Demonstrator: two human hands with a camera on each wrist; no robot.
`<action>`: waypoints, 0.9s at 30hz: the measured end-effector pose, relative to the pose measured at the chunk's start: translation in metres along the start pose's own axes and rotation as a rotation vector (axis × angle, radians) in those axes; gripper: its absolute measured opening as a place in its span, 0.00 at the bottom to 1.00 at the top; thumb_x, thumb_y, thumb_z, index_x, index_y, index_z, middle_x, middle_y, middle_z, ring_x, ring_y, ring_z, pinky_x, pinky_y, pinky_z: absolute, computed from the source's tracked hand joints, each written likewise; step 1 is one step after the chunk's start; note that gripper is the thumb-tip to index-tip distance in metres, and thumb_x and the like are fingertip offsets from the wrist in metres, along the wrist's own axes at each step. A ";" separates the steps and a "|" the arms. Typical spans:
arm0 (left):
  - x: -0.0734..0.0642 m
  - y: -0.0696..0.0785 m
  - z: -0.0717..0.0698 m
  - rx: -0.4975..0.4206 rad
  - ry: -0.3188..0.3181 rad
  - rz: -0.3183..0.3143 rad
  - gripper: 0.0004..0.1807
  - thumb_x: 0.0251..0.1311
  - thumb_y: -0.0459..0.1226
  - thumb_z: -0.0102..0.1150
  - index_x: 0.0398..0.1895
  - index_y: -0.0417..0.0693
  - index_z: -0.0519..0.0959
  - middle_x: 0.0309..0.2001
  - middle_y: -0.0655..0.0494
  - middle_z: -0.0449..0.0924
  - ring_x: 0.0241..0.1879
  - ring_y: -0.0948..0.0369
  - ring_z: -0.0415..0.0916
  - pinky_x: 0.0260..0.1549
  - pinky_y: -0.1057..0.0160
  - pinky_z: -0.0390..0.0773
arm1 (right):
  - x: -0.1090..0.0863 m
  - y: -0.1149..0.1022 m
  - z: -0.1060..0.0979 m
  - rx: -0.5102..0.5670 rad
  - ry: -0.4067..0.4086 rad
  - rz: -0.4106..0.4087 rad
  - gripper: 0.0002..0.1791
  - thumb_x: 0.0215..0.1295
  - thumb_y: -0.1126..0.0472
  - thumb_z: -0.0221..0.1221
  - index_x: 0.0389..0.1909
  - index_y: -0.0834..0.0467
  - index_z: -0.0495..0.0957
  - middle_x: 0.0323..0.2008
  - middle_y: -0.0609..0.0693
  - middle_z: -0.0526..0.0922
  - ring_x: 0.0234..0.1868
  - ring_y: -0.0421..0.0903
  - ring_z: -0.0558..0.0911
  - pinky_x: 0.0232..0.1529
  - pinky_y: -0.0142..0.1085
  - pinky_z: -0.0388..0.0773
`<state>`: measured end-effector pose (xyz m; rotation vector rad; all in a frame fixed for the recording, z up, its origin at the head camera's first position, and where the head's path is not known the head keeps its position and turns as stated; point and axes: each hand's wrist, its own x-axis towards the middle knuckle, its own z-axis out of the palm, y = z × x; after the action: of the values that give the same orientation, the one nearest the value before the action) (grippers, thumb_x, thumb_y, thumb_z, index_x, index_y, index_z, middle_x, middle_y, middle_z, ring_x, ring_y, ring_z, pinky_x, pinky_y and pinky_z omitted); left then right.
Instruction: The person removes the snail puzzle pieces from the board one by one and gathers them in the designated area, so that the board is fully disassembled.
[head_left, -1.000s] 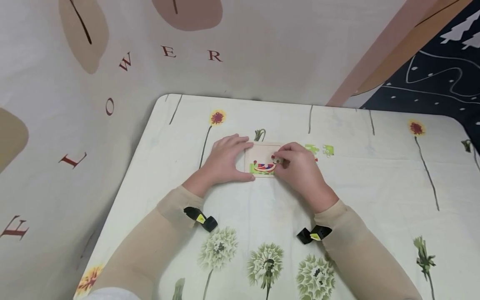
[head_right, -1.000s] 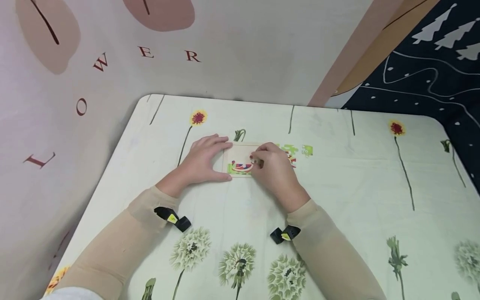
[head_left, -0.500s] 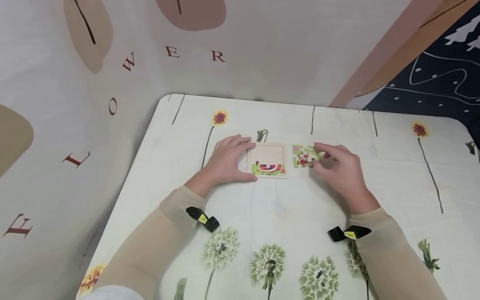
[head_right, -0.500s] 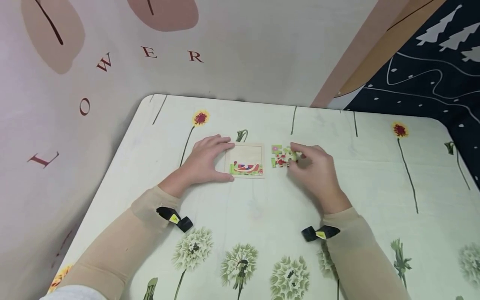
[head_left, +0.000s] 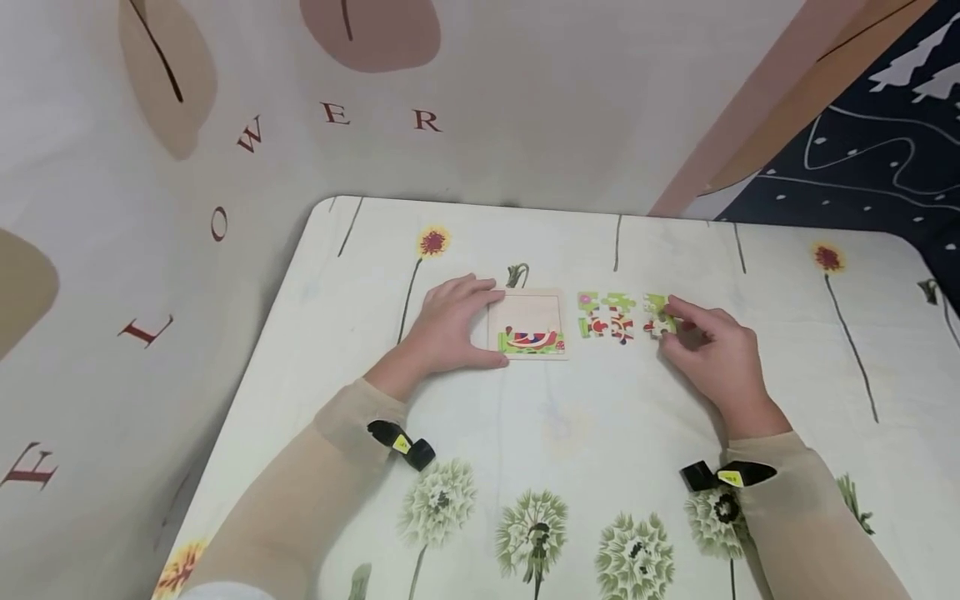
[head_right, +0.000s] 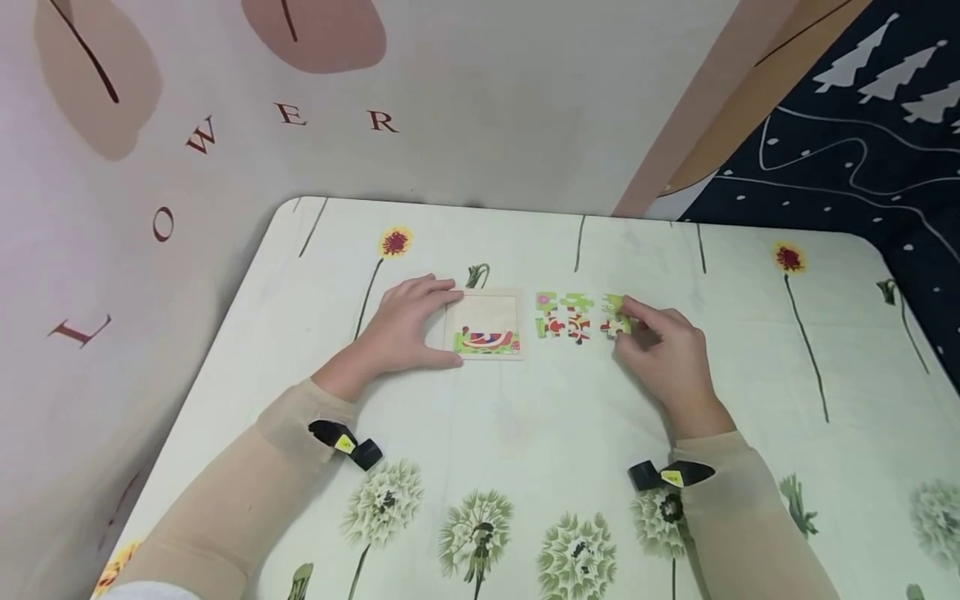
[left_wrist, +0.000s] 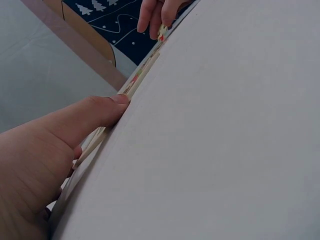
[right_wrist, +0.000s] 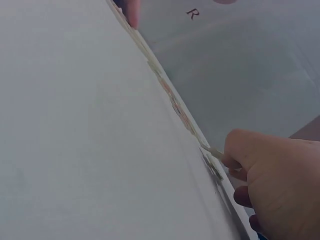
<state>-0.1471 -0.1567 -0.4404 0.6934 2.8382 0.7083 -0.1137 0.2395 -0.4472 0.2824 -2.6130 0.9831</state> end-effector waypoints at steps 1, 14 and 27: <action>0.000 0.000 0.000 -0.005 0.001 0.002 0.57 0.46 0.64 0.80 0.79 0.53 0.71 0.82 0.54 0.62 0.83 0.49 0.48 0.77 0.39 0.49 | 0.000 0.001 0.000 -0.005 0.001 0.002 0.26 0.59 0.72 0.69 0.60 0.58 0.88 0.48 0.57 0.90 0.45 0.51 0.84 0.46 0.18 0.69; -0.001 -0.001 0.001 0.005 0.001 -0.004 0.57 0.47 0.65 0.79 0.80 0.54 0.71 0.82 0.55 0.61 0.83 0.50 0.48 0.77 0.40 0.48 | -0.002 0.000 -0.001 -0.024 0.000 -0.019 0.26 0.59 0.71 0.69 0.60 0.58 0.88 0.46 0.59 0.90 0.46 0.54 0.84 0.45 0.16 0.67; -0.001 -0.001 0.002 0.015 -0.004 0.002 0.57 0.47 0.66 0.78 0.80 0.55 0.70 0.82 0.55 0.60 0.83 0.49 0.48 0.77 0.39 0.49 | 0.003 -0.011 0.007 0.052 0.038 -0.108 0.20 0.59 0.74 0.68 0.54 0.65 0.88 0.57 0.60 0.86 0.59 0.60 0.80 0.61 0.25 0.66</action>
<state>-0.1466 -0.1573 -0.4428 0.6989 2.8425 0.6859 -0.1148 0.2262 -0.4445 0.4098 -2.5122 1.0102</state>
